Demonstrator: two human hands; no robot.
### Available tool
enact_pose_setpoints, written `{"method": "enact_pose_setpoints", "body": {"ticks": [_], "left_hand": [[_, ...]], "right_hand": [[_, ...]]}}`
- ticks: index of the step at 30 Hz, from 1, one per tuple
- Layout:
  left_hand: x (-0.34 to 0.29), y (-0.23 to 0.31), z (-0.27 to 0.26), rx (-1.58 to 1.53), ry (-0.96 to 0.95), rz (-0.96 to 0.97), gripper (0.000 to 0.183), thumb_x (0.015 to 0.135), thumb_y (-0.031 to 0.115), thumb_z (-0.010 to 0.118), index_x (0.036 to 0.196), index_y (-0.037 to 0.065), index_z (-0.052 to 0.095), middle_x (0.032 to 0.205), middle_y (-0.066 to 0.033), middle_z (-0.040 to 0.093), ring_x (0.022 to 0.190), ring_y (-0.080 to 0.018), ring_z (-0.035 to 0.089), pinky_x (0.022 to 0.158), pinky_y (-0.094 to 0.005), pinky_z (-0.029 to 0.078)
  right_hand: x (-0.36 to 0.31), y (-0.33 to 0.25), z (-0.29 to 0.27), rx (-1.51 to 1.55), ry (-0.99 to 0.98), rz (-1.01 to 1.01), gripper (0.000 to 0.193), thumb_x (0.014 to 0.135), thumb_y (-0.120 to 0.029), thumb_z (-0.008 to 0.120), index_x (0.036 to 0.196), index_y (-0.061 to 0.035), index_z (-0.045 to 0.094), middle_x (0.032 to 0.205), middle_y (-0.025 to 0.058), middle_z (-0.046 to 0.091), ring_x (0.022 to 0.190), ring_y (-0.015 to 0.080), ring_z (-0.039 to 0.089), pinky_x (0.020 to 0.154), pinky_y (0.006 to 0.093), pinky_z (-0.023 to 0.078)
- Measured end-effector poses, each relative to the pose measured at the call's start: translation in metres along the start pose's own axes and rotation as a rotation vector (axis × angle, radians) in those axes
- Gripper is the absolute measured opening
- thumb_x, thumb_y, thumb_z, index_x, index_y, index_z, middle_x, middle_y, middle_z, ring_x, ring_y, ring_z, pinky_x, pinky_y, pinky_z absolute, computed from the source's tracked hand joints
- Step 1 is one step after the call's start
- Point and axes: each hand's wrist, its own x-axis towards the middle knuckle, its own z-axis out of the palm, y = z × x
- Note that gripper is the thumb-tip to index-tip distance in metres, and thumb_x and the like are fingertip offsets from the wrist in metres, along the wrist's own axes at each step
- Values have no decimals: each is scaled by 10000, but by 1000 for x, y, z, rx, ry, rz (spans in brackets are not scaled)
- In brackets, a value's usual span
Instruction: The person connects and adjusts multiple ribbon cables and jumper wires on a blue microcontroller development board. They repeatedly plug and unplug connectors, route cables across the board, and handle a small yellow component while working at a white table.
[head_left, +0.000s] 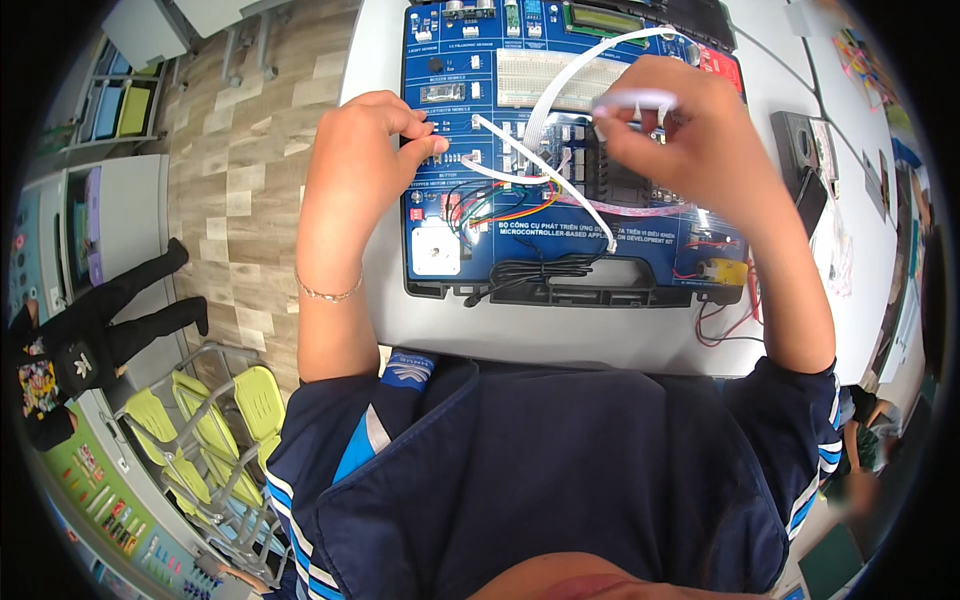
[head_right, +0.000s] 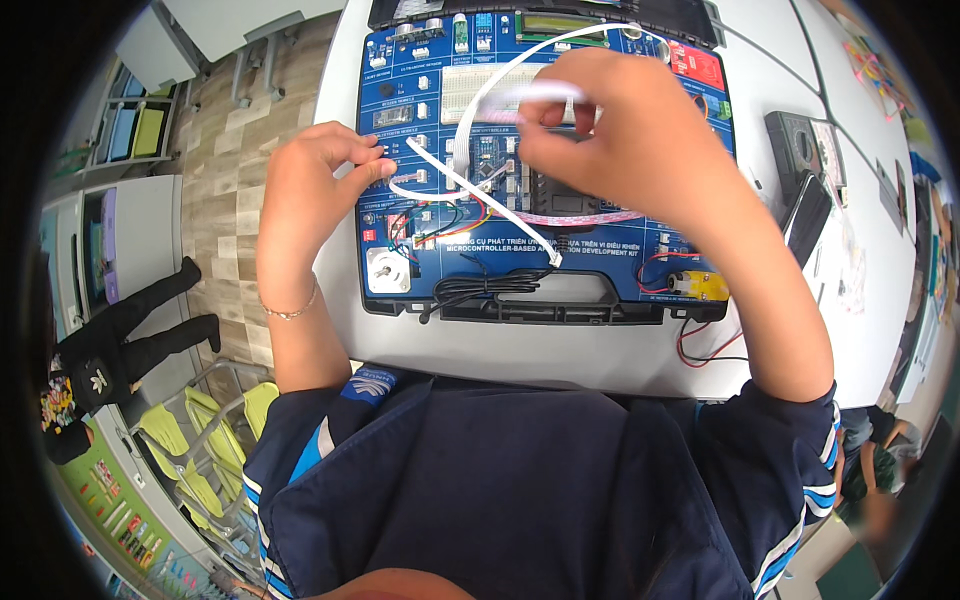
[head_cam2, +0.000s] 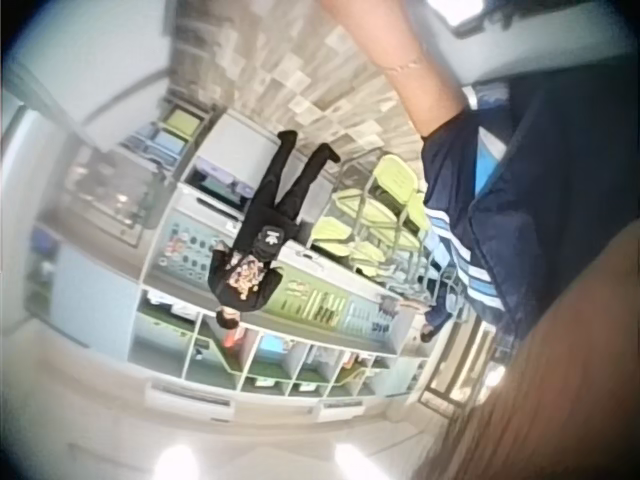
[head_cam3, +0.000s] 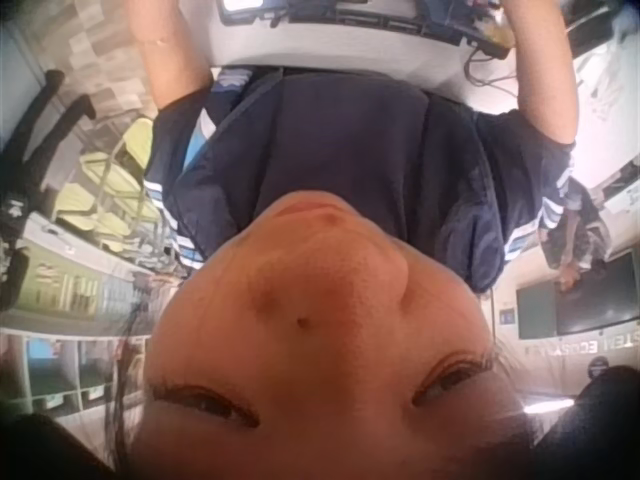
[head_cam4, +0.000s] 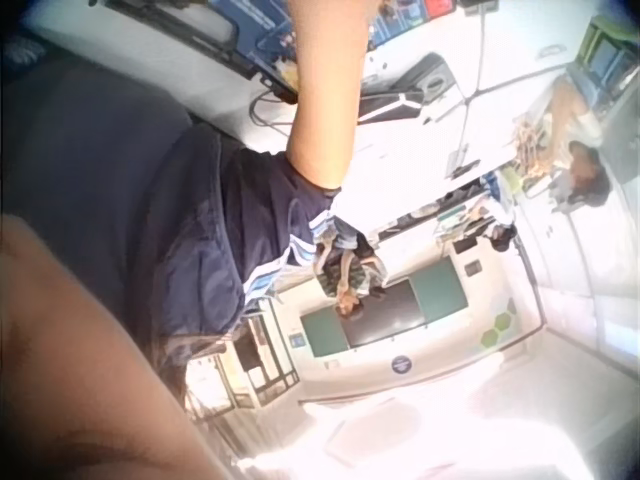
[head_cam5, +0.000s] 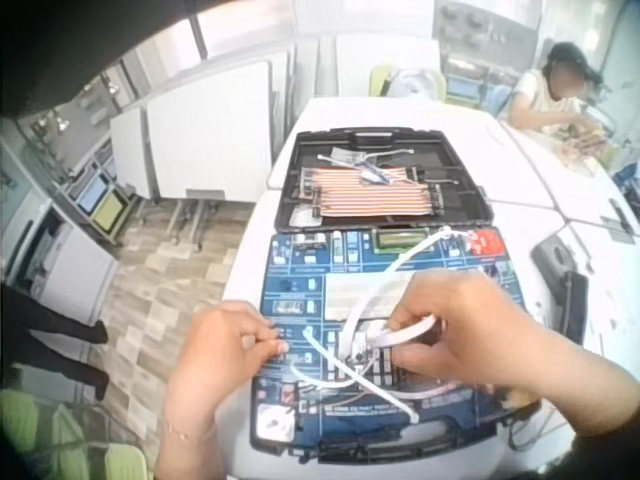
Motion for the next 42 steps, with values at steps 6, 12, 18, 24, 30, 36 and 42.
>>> {"method": "enact_pose_setpoints", "body": {"ticks": [6, 12, 18, 24, 30, 36, 42], "left_hand": [[1, -4, 5, -50, 84, 106, 145, 708, 82, 843, 748, -6, 734, 828, -119, 712, 789, -275, 696, 728, -363, 544], [-1, -4, 6, -59, 91, 84, 143, 706, 78, 844, 748, -5, 736, 836, -127, 716, 825, -272, 696, 751, -370, 541], [-3, -7, 5, -76, 80, 61, 119, 748, 64, 844, 798, 0, 757, 866, -116, 728, 922, -237, 725, 773, -332, 549], [-4, -4, 3, -96, 61, 76, 125, 743, 63, 846, 833, 15, 776, 853, -114, 723, 937, -236, 726, 791, -324, 540], [-7, -1, 2, -95, 76, 8, 124, 738, 68, 841, 829, 13, 778, 871, -120, 729, 942, -237, 725, 793, -326, 536], [-6, 2, 2, -78, 103, 22, 119, 715, 26, 837, 780, -14, 746, 865, -136, 725, 887, -257, 717, 789, -346, 543], [-4, 3, 2, -92, 68, -34, 135, 725, 24, 834, 837, -13, 768, 909, -136, 734, 881, -240, 714, 783, -331, 544]], "right_hand": [[27, 23, -68, 384, -89, 330, 317, 904, -372, 741, 979, -64, 732, 779, -22, 652, 624, 41, 534, 570, 190, 423], [99, 75, -92, 759, -120, 538, 247, 1034, -297, 546, 1050, -60, 610, 587, -83, 326, 468, 60, 253, 431, 246, 213], [150, 84, -79, 953, -112, 388, 289, 1058, -328, 477, 1028, -70, 603, 606, -75, 311, 490, 68, 237, 447, 246, 203], [152, 145, -51, 250, -188, 701, 381, 958, -428, 599, 982, -48, 620, 656, -12, 465, 532, 125, 423, 485, 279, 367], [123, 178, -63, -191, 34, 390, 412, 857, -363, 733, 1045, 1, 692, 803, 80, 655, 725, 194, 638, 647, 340, 523], [40, 144, -81, -327, 105, 156, 314, 881, -193, 740, 1147, -30, 702, 832, 38, 700, 783, 112, 638, 731, 271, 535], [6, 136, -65, -161, 44, 98, 260, 859, -132, 767, 1093, -24, 732, 913, 90, 728, 854, 169, 699, 782, 284, 573]]}}
